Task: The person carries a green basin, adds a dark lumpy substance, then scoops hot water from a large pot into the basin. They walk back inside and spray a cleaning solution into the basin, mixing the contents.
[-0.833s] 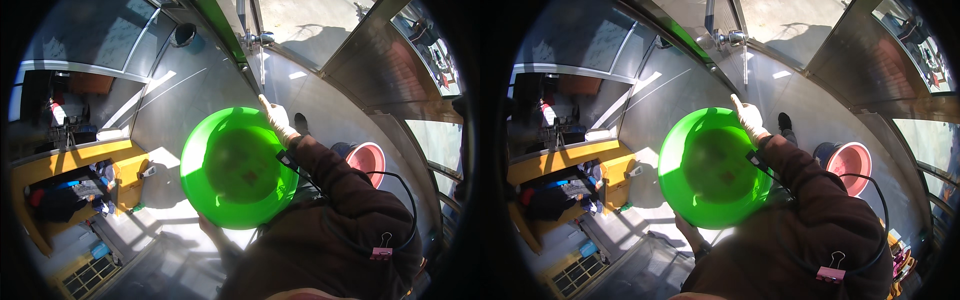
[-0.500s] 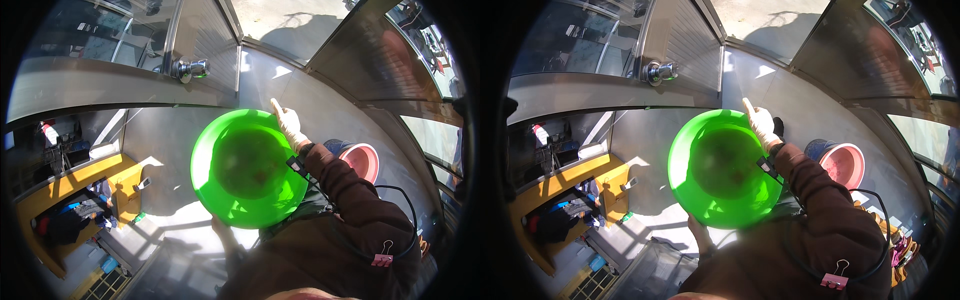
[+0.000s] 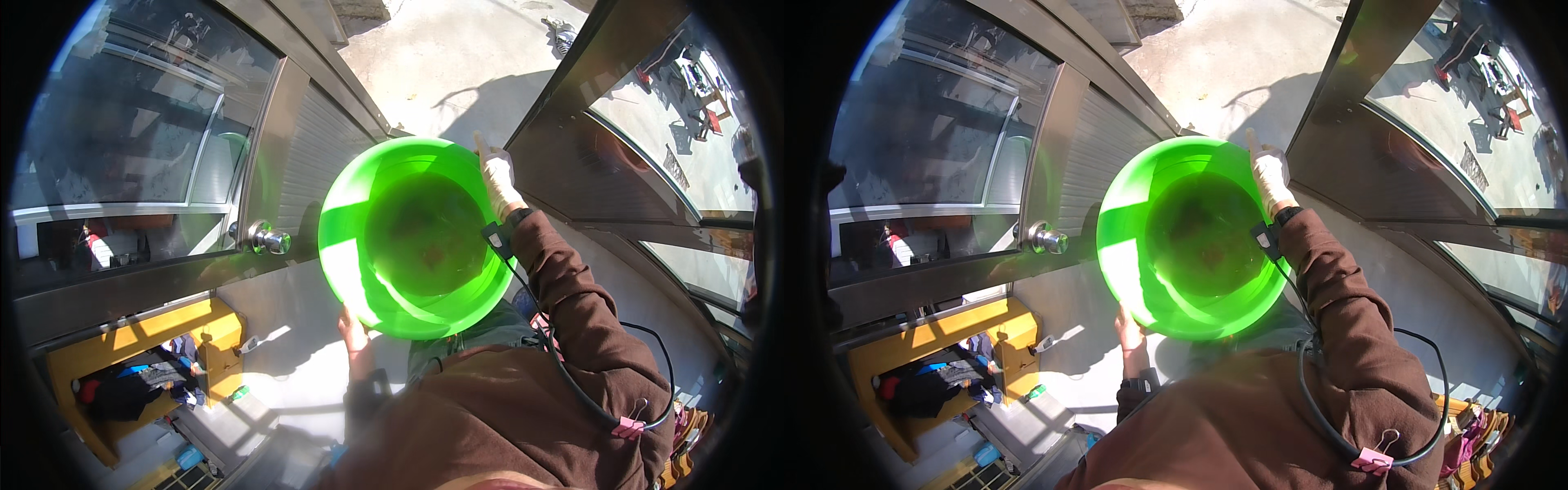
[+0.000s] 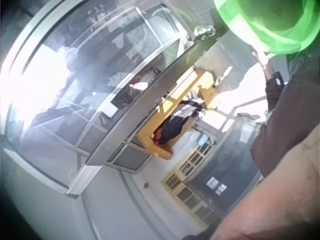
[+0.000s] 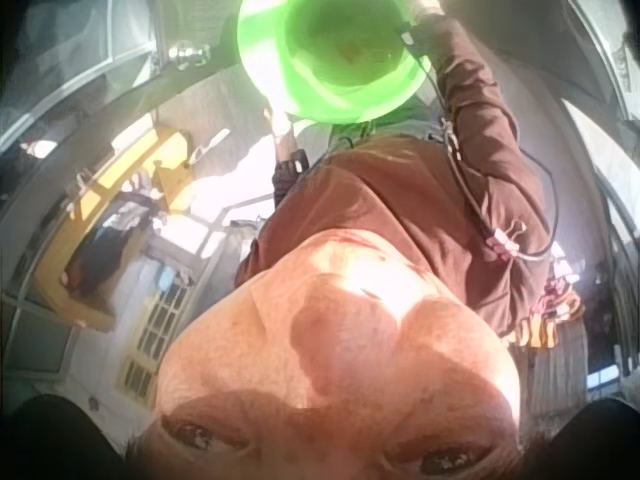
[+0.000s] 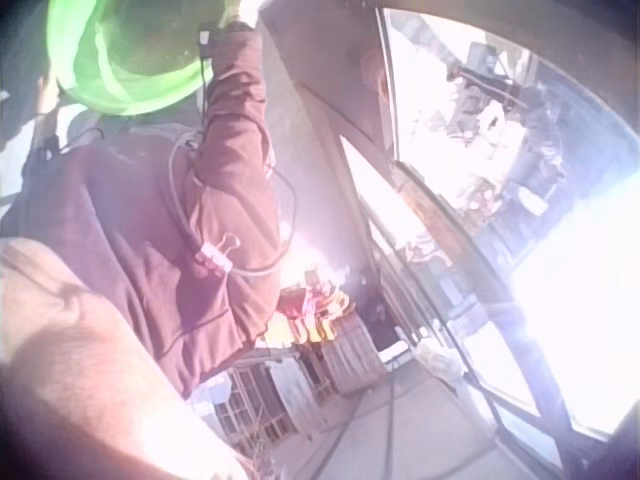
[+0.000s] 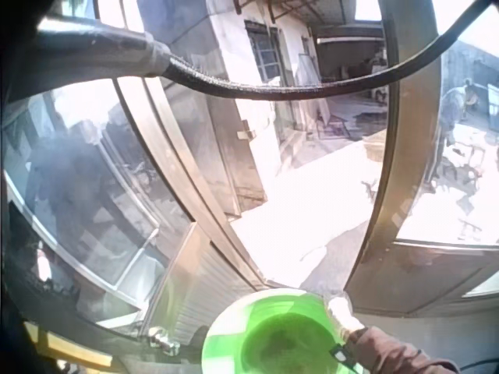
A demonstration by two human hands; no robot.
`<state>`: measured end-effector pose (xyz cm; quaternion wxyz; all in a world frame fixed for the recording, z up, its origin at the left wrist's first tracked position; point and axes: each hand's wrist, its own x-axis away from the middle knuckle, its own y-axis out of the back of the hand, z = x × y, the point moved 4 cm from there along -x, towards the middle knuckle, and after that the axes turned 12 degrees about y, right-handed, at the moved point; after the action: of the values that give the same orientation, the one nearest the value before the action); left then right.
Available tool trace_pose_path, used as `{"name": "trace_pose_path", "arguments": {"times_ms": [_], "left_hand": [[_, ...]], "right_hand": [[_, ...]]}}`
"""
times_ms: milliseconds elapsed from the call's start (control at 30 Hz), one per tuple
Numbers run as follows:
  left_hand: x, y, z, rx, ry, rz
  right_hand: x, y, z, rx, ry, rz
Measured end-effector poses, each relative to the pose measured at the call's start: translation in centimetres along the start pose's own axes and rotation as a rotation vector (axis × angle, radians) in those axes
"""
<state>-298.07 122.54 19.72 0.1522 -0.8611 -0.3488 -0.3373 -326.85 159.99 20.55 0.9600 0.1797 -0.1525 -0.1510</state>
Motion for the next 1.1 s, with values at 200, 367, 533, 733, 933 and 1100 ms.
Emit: {"name": "trace_pose_path", "arguments": {"times_ms": [200,367,533,733,933,1100], "left_hand": [[-7.6,-8.9,-5.6,-0.251,-0.087,0.091],[-14.9,-18.7,-11.1,-0.315,-0.077,0.159],[-17.0,-28.6,-19.5,-0.48,-0.104,0.212],[-21.6,-39.6,-26.2,-0.527,-0.013,0.362],[-28.3,-51.3,-29.0,-0.48,-0.169,0.635],[-32.8,-60.5,-28.8,-0.57,-0.227,0.607]], "right_hand": [[-11.1,1.2,1.7,0.03,-0.036,-0.228],[-18.9,1.8,3.1,-0.177,0.09,-0.325],[-25.4,2.7,5.5,-0.225,0.047,-0.431],[-31.9,6.7,8.3,-0.033,0.186,-0.484],[-37.2,8.6,10.5,-0.568,0.014,-0.599],[-42.9,10.0,9.6,-0.568,-0.075,-0.653]]}}
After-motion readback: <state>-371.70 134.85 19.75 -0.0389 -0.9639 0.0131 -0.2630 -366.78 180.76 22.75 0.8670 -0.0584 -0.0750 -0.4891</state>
